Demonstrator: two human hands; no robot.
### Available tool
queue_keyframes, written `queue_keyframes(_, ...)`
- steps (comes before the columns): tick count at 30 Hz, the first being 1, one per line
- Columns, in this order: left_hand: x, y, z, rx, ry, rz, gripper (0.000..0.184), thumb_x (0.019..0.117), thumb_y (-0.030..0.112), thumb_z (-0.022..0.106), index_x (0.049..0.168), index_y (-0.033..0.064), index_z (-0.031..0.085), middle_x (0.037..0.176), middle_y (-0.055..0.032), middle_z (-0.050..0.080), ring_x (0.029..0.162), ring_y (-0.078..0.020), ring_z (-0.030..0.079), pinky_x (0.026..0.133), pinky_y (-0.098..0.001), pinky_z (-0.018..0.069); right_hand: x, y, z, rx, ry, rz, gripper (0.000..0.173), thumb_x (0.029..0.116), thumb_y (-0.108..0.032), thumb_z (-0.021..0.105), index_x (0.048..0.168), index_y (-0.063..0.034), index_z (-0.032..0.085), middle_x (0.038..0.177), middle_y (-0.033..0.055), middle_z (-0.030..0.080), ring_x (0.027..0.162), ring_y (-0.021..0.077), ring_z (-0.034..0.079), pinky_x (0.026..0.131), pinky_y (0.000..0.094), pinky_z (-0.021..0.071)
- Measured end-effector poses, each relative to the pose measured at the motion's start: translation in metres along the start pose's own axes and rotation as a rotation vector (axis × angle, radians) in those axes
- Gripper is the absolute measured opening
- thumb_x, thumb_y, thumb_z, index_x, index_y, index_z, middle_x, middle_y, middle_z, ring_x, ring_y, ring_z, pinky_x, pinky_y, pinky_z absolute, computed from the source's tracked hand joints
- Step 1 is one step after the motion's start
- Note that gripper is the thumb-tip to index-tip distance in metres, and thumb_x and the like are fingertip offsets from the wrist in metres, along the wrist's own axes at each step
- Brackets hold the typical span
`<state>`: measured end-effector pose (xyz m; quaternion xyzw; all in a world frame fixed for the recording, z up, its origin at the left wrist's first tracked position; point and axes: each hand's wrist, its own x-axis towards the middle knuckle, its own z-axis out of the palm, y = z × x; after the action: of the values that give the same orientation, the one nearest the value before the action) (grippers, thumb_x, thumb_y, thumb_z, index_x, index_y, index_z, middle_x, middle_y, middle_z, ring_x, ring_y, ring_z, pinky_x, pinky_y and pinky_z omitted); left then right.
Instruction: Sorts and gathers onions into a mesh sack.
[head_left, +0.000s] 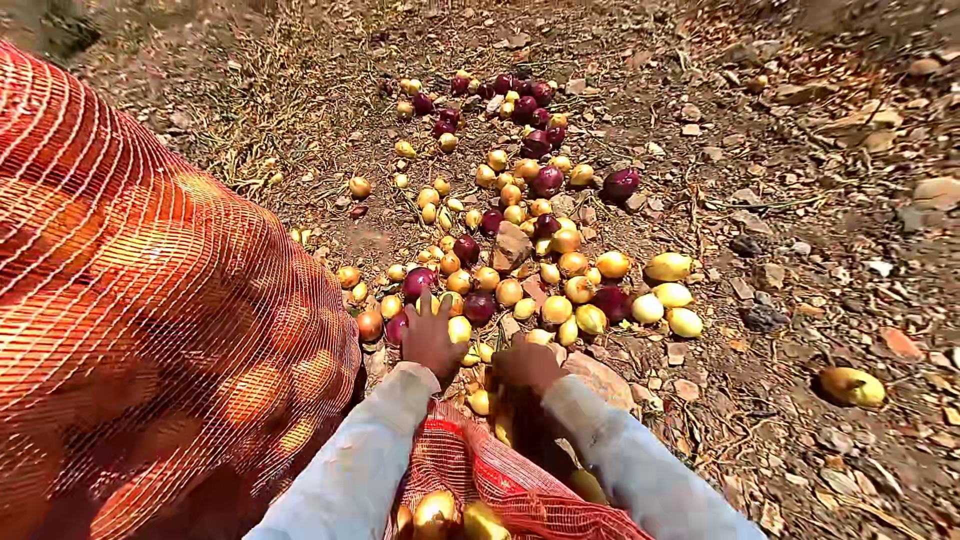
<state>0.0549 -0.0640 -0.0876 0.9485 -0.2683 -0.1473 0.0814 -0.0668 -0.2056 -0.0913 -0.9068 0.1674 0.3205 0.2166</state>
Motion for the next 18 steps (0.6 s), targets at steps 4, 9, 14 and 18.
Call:
queue_keyframes(4, 0.042, -0.015, 0.015, 0.205, -0.041, 0.192, 0.104, 0.0644, 0.069, 0.083, 0.154, 0.0318, 0.045, 0.165, -0.0154, 0.03, 0.147, -0.0532, 0.025, 0.103, -0.073, 0.0398, 0.007, -0.002, 0.021, -0.031, -0.086, -0.094, 0.043, 0.0929, -0.025, 0.067, 0.132, -0.0075, 0.062, 0.132, 0.0362, 0.055, 0.117, 0.0542, 0.058, 0.089, 0.0731, 0.0471)
queue_keyframes(9, 0.053, -0.008, 0.0, 0.21, -0.194, 0.311, 0.094, 0.0691, 0.056, 0.086, 0.151, 0.0332, 0.047, 0.161, -0.0047, 0.04, 0.144, -0.0453, 0.037, 0.095, -0.0713, 0.0471, 0.003, -0.002, 0.025, -0.072, -0.098, -0.107, 0.055, 0.0871, -0.027, 0.075, 0.137, -0.0092, 0.06, 0.136, 0.0386, 0.051, 0.115, 0.0559, 0.058, 0.086, 0.0714, 0.0488)
queue_keyframes(14, 0.058, 0.008, 0.01, 0.132, -0.284, 0.153, 0.116, 0.0609, 0.065, 0.088, 0.158, 0.0272, 0.038, 0.166, -0.0166, 0.027, 0.136, -0.0485, 0.046, 0.092, -0.0692, 0.051, 0.01, -0.002, 0.033, -0.069, -0.141, -0.177, 0.065, 0.0823, -0.046, 0.079, 0.138, -0.0183, 0.061, 0.137, 0.0352, 0.052, 0.12, 0.0543, 0.056, 0.089, 0.0734, 0.046)
queue_keyframes(18, 0.047, 0.008, 0.015, 0.082, -0.232, 0.071, 0.112, 0.0562, 0.071, 0.087, 0.152, 0.0303, 0.046, 0.163, -0.0263, 0.024, 0.114, -0.0508, 0.06, 0.086, -0.0675, 0.0544, -0.008, -0.029, 0.046, -0.135, -0.079, -0.265, 0.063, 0.0833, -0.037, 0.079, 0.136, -0.0084, 0.06, 0.142, 0.0376, 0.047, 0.12, 0.058, 0.054, 0.091, 0.0741, 0.0438)
